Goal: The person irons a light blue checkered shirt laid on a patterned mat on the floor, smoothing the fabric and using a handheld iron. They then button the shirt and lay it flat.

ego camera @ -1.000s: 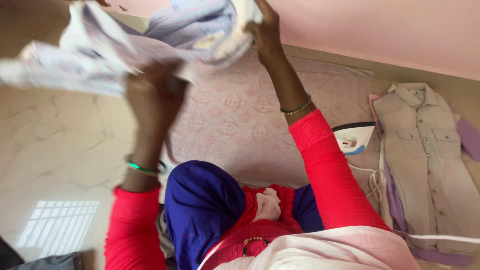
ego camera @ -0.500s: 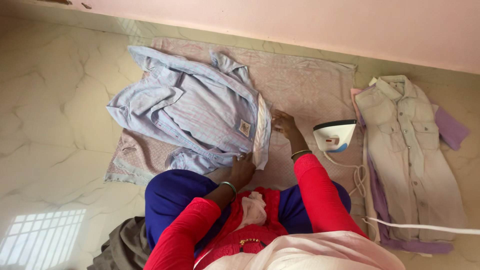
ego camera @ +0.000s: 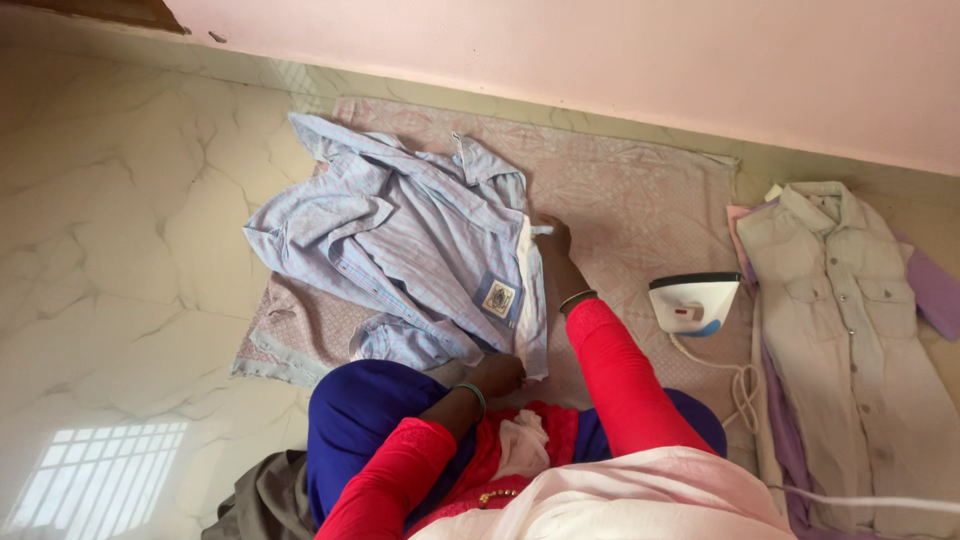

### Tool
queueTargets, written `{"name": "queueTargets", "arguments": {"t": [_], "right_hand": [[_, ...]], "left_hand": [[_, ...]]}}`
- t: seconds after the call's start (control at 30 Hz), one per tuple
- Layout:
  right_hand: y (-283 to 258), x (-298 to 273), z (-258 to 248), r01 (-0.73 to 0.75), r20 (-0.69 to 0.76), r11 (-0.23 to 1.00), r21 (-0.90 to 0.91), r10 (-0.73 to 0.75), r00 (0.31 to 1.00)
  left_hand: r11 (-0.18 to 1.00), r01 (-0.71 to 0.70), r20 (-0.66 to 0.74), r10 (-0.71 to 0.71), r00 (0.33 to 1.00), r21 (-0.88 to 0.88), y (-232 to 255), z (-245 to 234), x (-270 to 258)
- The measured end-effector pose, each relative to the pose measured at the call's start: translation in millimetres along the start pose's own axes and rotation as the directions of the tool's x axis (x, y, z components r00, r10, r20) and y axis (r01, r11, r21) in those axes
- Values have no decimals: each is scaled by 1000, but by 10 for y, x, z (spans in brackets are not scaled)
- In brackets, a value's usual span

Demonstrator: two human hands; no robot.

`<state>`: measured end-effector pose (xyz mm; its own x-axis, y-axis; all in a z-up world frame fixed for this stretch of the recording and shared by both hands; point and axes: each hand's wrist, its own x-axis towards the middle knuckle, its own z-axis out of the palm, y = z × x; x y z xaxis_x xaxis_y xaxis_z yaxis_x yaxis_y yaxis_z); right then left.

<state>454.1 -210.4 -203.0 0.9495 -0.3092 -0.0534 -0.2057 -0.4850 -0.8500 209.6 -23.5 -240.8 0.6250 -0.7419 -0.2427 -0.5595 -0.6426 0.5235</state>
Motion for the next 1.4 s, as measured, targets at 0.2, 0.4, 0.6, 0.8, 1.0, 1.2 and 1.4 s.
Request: {"name": "queueTargets", "arguments": {"t": [0.2,0.4,0.6,0.8,1.0,1.2,1.4], "right_hand": [[-210,475,-714,173,-221,858,-484,-311,925],[358,471,-1189,-109,-318,874,-474,-54,947],[962,-146,-835,58,-292,944,-325,-159,943],[706,-1315,-697,49,-100,931,-363,-91,991],[796,-1591,-820,-148,-215,973,-178,108,971],[933,-1838,-779,-95,-229,947,-308,23,973],[989,-1942,-798,39,-37,866,-498,-67,997]], "left_hand": [[987,-152,-232,134,963,-60,27,34,188],[977,-210,-112,204,972,-45,130,-35,107],[992,-125,-168,119,979,-29,-12,127,139],[996,-82,-252,84,964,15,-115,205,231],[997,-74,-372,58,926,-28,-34,-148,133],[991,-69,-239,95,966,114,240,-418,-93],[988,-123,-166,138,976,99,143,-84,16]]}}
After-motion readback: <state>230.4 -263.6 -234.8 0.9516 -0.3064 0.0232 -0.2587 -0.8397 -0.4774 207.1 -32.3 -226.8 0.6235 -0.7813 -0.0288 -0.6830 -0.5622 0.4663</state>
